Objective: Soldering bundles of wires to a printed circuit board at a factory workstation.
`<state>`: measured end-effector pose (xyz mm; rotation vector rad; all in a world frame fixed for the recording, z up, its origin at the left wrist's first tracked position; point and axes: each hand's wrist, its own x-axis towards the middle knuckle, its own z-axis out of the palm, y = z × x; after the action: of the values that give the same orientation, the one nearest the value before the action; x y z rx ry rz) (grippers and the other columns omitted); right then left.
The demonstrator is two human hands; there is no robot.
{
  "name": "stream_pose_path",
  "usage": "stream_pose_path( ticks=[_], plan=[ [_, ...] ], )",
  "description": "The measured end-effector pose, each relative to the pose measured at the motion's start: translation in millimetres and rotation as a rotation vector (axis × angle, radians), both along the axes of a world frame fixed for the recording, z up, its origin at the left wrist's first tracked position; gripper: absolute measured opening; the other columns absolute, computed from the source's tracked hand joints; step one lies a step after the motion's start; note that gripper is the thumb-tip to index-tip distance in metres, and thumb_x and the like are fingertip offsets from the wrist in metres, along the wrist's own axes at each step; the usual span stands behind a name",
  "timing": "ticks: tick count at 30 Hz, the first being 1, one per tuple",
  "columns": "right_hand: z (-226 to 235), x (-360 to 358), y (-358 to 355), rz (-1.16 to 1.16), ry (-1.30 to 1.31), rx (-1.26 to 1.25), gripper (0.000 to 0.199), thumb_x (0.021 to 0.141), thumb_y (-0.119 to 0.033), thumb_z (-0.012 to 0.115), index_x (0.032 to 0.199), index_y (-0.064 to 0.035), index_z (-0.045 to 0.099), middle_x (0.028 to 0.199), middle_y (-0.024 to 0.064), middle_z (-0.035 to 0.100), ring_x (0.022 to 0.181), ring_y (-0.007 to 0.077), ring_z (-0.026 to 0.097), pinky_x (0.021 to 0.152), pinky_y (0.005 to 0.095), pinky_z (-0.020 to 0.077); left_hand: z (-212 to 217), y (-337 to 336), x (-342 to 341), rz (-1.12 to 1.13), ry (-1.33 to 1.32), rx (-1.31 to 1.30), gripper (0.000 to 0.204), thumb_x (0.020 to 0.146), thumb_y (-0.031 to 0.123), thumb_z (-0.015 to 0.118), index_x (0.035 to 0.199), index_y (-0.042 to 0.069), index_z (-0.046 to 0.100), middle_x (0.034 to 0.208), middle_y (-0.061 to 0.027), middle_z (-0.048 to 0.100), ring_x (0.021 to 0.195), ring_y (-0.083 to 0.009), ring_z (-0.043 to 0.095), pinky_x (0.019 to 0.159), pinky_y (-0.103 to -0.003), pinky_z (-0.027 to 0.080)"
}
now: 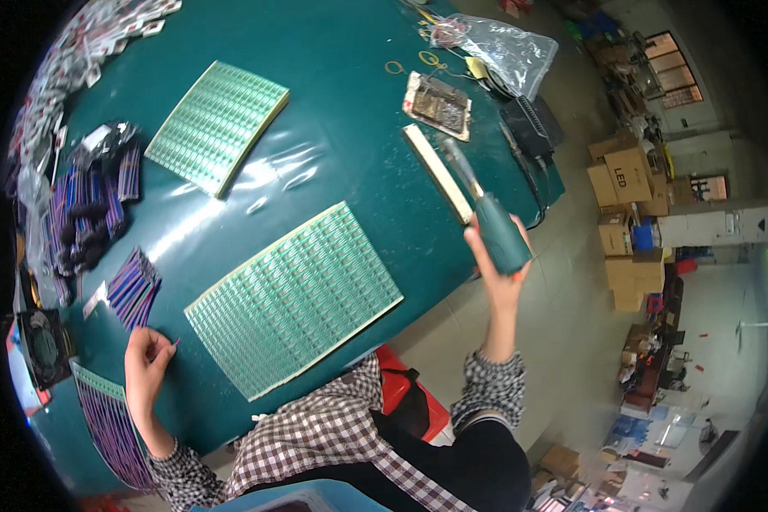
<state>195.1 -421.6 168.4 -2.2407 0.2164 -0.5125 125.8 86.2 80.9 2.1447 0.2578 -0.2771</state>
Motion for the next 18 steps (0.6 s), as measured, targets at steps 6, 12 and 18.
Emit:
stream_pose_path(
  ticks=[6,12,18],
  plan=[
    [8,71,-83,0.212,-0.097,-0.915,0.047,0.068,0.001,0.073,0.113,-0.0119,0.069,0.104,0.0067,0.067,0.099,0.0268,0.064,0.084,0.0350,0.0526,2,10,0,0.026,0.156,-0.060,0.018,0.074,-0.010,0.070,0.076,0.001,0.055,0.077,-0.0007,0.048,0.067,-0.0092,0.045,0.063,-0.024,0.039],
    [10,118,-107,0.356,-0.088,-0.982,0.048,0.068,0.004,0.063,0.113,-0.0127,0.069,0.100,0.0054,0.067,0.099,0.0269,0.061,0.085,0.0384,0.0510,5,10,6,0.061,0.267,-0.046,0.019,0.074,-0.010,0.071,0.076,0.001,0.055,0.076,-0.0005,0.050,0.066,-0.0083,0.046,0.063,-0.024,0.040],
    [24,126,-111,0.433,0.012,-1.034,0.047,0.068,0.001,0.063,0.112,-0.0135,0.070,0.097,0.0047,0.066,0.100,0.0256,0.061,0.087,0.0376,0.0484,5,13,3,0.071,0.278,-0.044,0.019,0.073,-0.010,0.070,0.076,0.001,0.055,0.076,-0.0005,0.050,0.067,-0.0084,0.048,0.063,-0.023,0.040]
  ],
)
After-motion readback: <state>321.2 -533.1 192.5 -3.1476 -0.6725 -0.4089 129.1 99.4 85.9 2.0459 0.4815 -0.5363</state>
